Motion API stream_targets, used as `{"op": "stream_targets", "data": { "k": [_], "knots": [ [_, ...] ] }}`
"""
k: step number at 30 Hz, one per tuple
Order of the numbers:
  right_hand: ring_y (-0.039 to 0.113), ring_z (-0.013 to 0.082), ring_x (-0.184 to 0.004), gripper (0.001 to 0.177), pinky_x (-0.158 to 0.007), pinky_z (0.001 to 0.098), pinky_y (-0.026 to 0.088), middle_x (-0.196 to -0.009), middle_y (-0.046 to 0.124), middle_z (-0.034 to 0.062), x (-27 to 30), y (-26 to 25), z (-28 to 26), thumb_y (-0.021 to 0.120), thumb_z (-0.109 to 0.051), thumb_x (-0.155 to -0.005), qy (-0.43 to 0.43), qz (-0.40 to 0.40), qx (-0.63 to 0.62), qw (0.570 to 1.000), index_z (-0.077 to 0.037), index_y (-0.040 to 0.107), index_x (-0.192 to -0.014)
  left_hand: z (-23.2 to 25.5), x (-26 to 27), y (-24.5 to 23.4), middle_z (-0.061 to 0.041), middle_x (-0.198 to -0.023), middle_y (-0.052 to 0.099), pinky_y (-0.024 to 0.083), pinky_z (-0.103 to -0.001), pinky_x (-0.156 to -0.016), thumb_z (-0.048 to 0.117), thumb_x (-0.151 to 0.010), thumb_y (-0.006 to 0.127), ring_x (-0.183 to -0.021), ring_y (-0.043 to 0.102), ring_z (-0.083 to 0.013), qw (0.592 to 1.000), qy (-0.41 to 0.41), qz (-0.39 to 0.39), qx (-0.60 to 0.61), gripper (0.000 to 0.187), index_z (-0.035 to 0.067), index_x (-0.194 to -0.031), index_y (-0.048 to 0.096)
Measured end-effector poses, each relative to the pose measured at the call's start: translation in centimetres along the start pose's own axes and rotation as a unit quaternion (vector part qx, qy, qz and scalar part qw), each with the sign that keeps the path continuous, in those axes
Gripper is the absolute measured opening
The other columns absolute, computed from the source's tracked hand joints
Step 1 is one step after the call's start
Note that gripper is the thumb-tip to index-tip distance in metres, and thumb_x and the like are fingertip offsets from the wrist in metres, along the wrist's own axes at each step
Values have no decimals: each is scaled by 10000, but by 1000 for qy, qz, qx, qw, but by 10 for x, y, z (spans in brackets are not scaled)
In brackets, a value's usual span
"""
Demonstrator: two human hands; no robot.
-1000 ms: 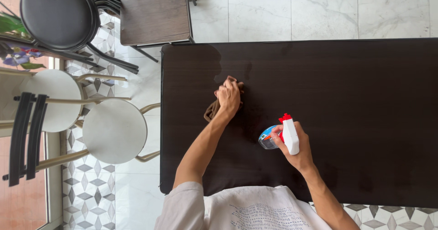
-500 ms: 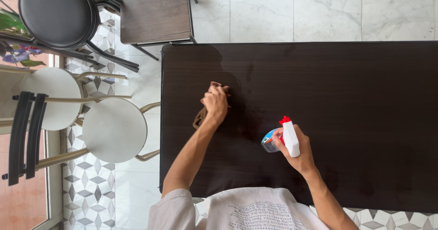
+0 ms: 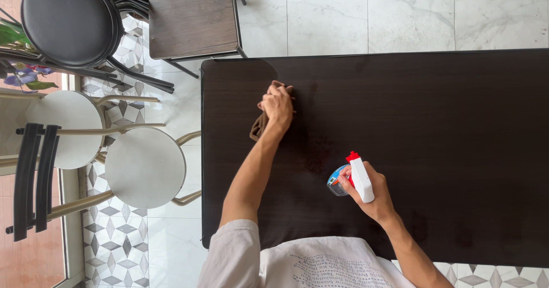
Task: The person sprays a cleaning solution onto a dark wooden table and wipes the surface with a brown cloth. They repeatedly apply the spray and wipe different sections of the table to clean it.
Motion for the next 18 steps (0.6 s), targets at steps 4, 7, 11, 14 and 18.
{"op": "stream_targets", "data": {
  "k": [4, 7, 11, 14, 18],
  "knots": [
    [769, 182, -779, 188, -692, 327, 630, -861, 771, 82, 0, 2, 4, 760, -159, -884, 18, -13, -9, 1000, -51, 610, -921, -21, 8, 8, -236, -1186, 572, 576, -451, -480, 275, -930, 658, -851, 692, -353, 999, 10, -30, -10, 414, 6, -1242, 620],
    [773, 181, -795, 170, -702, 325, 636, -877, 770, 78, -2, 2, 2, 752, -149, -889, 5, -15, -8, 1000, -54, 617, -930, -20, 35, 13, -247, -1170, 595, 588, -416, -457, 239, -973, 684, -823, 706, -333, 1000, 30, -5, -8, 382, -30, -1240, 636],
    [774, 181, -821, 176, -728, 323, 634, -904, 770, 73, -3, 5, -1, 755, -135, -879, -3, -5, 13, 1000, -45, 612, -930, 7, 49, 1, -226, -1139, 597, 587, -431, -491, 249, -926, 707, -840, 704, -341, 998, 63, -9, -4, 370, -6, -1188, 648],
    [775, 180, -825, 181, -739, 322, 633, -900, 769, 72, -4, 6, 0, 761, -130, -873, -2, -11, 7, 1000, -42, 611, -925, 25, 33, -5, -217, -1144, 580, 577, -447, -484, 281, -837, 705, -841, 691, -343, 996, 84, -15, -8, 454, 9, -1195, 641],
    [777, 175, -801, 196, -723, 324, 635, -872, 775, 59, -8, 9, 3, 772, -135, -865, 15, -24, -3, 1000, -49, 602, -909, 32, -15, -2, -204, -1155, 577, 561, -484, -485, 217, -1014, 597, -847, 675, -333, 998, 42, 38, 23, 275, 24, -1201, 657]
  ]
}}
Point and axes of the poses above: each hand's wrist, its own x-axis away from the middle knuckle, its own y-axis out of the palm, z = x × y, the point moved 4 cm from there along -x, towards the middle knuckle
